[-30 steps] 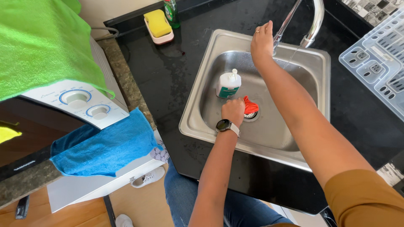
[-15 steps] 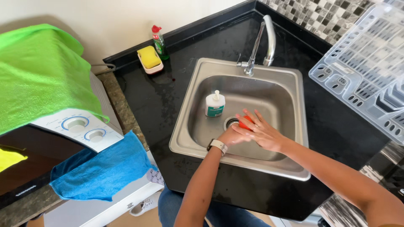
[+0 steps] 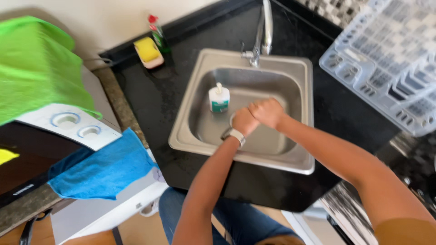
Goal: The person washes a red cloth under running water in a kitchen sink, then uses the damp cloth to wipe the countertop, the sink basin, and the adjacent induction cooktop. The person moves between the sink and the cooktop to clean different areas.
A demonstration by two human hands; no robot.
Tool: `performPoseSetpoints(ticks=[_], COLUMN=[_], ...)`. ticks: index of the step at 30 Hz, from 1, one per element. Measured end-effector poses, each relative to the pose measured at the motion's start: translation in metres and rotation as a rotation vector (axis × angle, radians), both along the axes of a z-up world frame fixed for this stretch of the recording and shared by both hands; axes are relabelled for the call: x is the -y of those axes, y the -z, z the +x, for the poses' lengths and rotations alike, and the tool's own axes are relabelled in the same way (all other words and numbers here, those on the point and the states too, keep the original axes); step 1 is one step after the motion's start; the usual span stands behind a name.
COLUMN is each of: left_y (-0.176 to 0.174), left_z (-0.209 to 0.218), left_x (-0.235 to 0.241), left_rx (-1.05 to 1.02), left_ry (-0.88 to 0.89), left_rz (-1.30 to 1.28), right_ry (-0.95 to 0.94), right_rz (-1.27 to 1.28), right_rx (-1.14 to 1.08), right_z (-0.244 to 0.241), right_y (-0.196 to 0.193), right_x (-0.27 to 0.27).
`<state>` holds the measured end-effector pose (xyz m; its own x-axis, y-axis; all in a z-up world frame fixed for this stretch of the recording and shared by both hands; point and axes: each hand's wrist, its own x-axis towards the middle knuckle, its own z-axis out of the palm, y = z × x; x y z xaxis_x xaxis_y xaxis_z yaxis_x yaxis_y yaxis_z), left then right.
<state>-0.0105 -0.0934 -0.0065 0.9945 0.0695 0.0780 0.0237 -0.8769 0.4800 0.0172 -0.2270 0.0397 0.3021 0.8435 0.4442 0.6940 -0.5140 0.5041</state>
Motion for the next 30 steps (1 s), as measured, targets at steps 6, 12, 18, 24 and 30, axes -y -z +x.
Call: performPoseSetpoints(ticks=[6, 12, 18, 24, 30], left_y=[-0.013, -0.017, -0.061, -0.039, -0.073], left_z=[0.016, -0.009, -0.049, -0.046, -0.092], left_x=[-0.035, -0.052, -0.053, -0.058, -0.051], left_rx=[-0.071, 0.476, 0.707, -0.298, -0.598], left_ry=[-0.08, 0.155, 0.392, -0.085, 0.073], left_rz=[0.223, 0.49, 0.686, -0.121, -1.023], right_ry=[0.247, 0.276, 0.256, 0.174, -0.292], right_rz=[0.012, 0.056, 0.228, 0.504, 0.134], right_rx=[-0.658, -1.488, -2.22, -1.371, -0.56], right_z=[-0.012, 0.038, -0.01, -0.048, -0.095], right_y=[-0.061, -0.024, -0.048, -0.028, -0.035], right_x=[-0.034, -0.031, -0.018, 0.009, 0.024])
